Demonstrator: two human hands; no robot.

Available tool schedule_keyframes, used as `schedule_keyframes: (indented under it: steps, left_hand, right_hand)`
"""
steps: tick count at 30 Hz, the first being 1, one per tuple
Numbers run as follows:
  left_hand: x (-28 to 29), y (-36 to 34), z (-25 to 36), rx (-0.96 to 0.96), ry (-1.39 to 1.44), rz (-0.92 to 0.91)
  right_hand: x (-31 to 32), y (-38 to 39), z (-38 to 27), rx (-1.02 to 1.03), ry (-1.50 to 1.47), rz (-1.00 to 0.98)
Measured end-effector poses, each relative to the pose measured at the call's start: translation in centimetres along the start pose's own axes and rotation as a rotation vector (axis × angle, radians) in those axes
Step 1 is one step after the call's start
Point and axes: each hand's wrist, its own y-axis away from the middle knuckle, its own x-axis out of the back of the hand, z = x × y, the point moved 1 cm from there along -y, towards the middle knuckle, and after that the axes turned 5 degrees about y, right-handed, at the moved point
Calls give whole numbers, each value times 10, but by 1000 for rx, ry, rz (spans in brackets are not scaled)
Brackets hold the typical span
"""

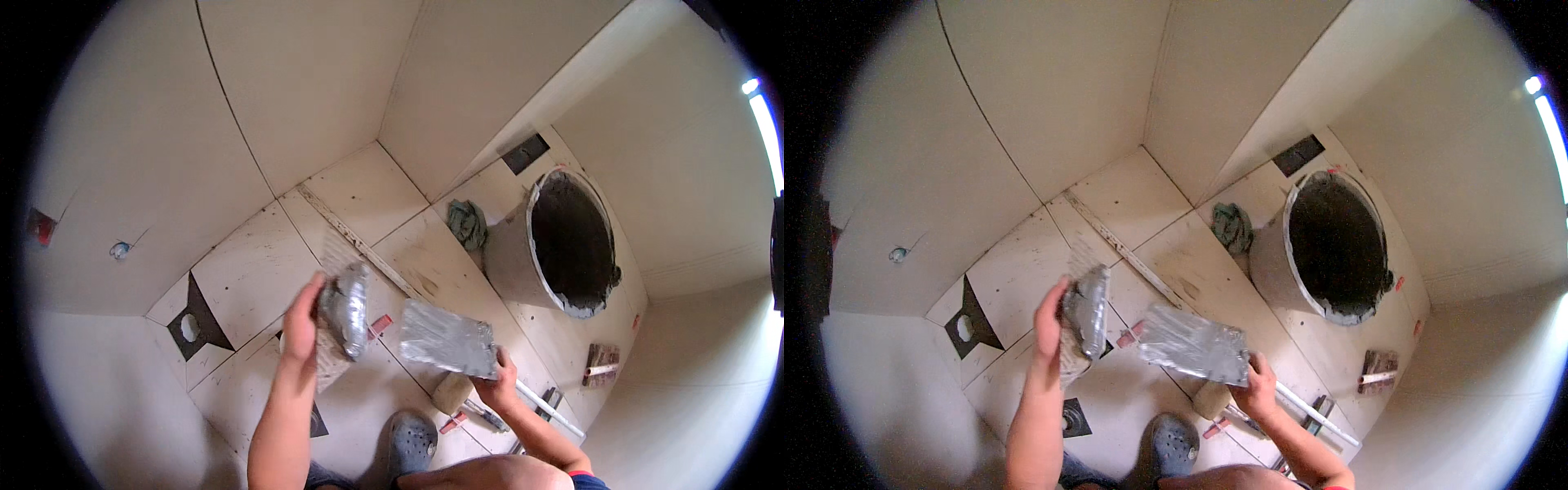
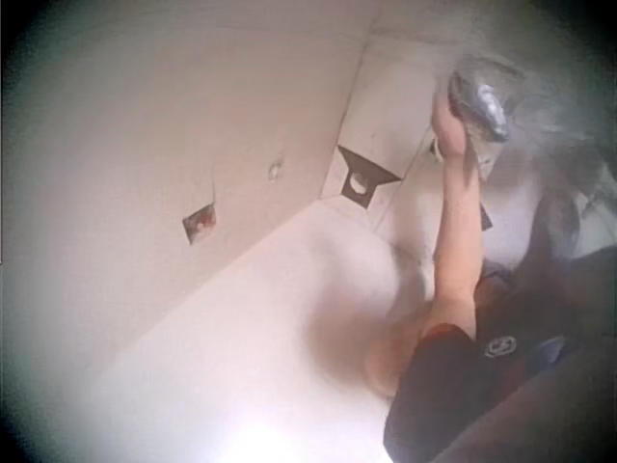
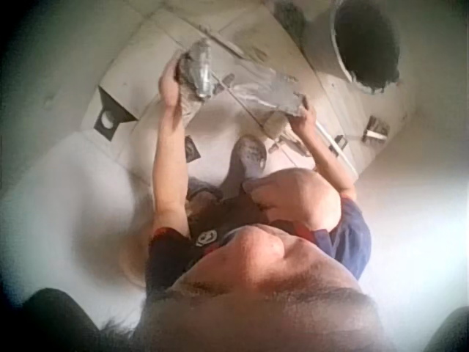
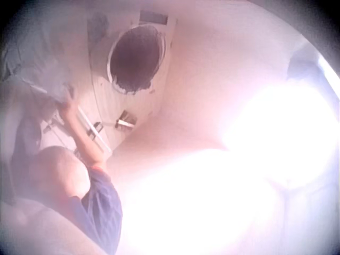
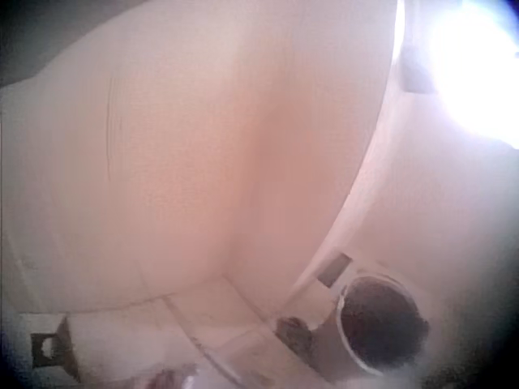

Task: The person applies mortar to the back of floor tiles using a trowel, places the tiles into position around a floor drain, and taps them level with a rubber mallet.

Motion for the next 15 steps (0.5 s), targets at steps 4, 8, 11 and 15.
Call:
schedule_keyframes:
  steps: [4,8,11,15]
  left_hand:
    - [18,1,8,-76,-207,101]
    - [20,0,-8,-127,-295,77]
    - [1,1,-16,-190,-470,-35]
    - [-4,-3,-14,-334,-518,-141]
  right_hand:
    - [43,15,-18,-60,-25,-41]
    - [79,28,-22,-375,-255,-246]
    - [95,14,-56,-648,-928,-452]
    - [97,-4,-77,-572,-1011,-763]
